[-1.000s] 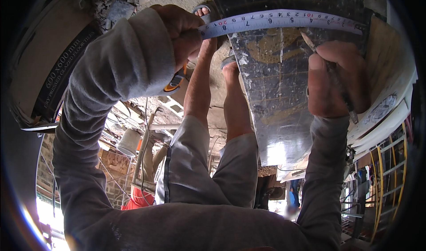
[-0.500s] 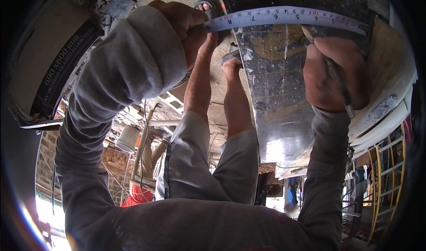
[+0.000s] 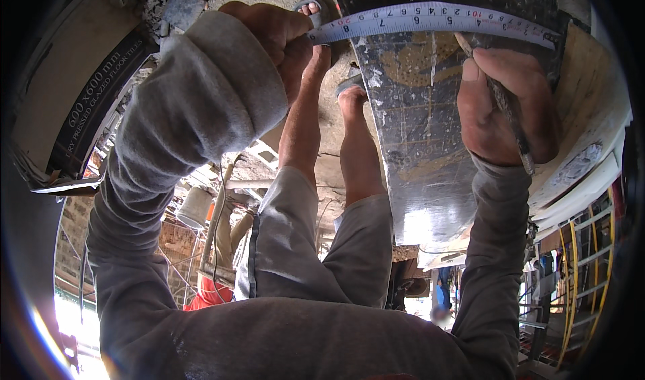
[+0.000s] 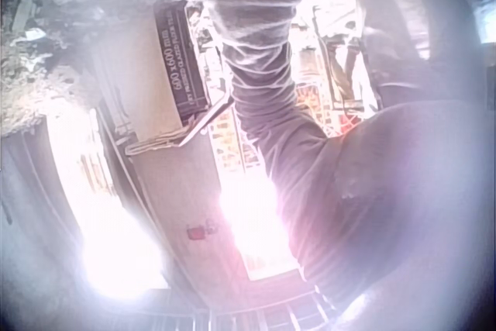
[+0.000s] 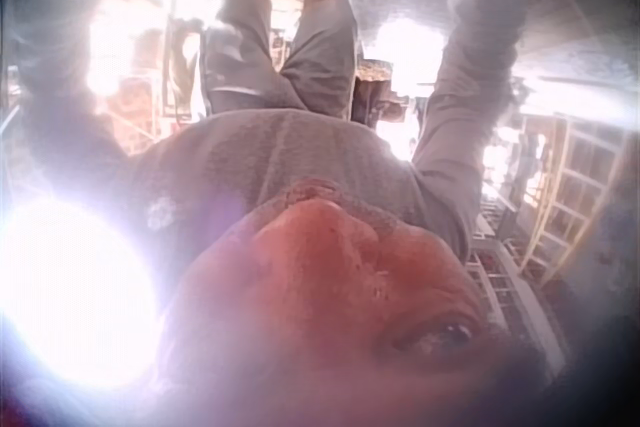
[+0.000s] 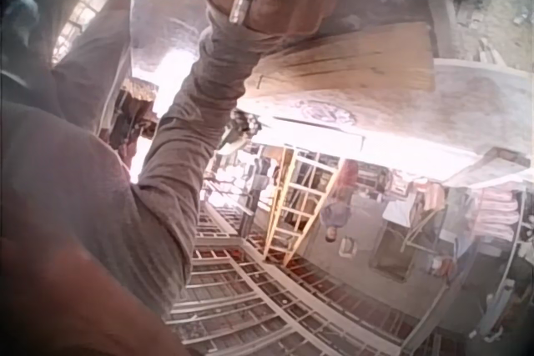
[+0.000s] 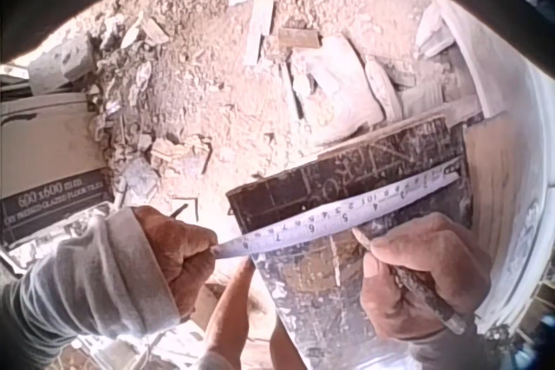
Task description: The person measures and marks a wooden plank on a workbench using a tape measure and pencil. They repeatedly adjust the plank, measure different sections, and make marks to prepare for cutting.
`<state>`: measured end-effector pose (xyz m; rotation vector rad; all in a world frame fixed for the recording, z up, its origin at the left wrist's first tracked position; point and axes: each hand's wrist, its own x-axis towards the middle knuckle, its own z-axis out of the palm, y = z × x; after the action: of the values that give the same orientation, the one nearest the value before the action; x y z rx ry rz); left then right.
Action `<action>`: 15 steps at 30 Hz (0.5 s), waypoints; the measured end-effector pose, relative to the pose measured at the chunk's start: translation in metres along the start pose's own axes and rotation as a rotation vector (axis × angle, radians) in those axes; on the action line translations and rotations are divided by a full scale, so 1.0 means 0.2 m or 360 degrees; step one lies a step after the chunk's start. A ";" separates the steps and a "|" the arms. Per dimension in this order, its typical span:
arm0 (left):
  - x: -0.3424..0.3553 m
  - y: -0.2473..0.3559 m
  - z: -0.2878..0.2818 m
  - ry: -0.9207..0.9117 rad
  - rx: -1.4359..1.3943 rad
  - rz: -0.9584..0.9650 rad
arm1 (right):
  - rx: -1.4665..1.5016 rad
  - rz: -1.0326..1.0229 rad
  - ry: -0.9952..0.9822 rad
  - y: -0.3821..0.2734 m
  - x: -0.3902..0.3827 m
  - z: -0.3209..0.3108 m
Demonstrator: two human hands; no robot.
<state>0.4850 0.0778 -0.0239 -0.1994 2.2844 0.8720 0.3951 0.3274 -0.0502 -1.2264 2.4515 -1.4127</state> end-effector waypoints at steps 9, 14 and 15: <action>0.00 -0.01 0.01 0.0075 0.0005 0.0020 | 0.0036 -0.0088 0.0009 0.02 0.00 0.01; 0.00 0.00 0.02 0.0081 0.0051 -0.0021 | 0.0090 -0.0108 -0.0040 0.03 0.00 0.00; 0.00 -0.01 0.02 0.0087 0.0054 0.0011 | 0.0026 -0.0116 -0.0008 0.02 0.00 0.01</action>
<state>0.4883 0.0781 -0.0273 -0.2030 2.3502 0.8399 0.3927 0.3274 -0.0545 -1.3274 2.4103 -1.4428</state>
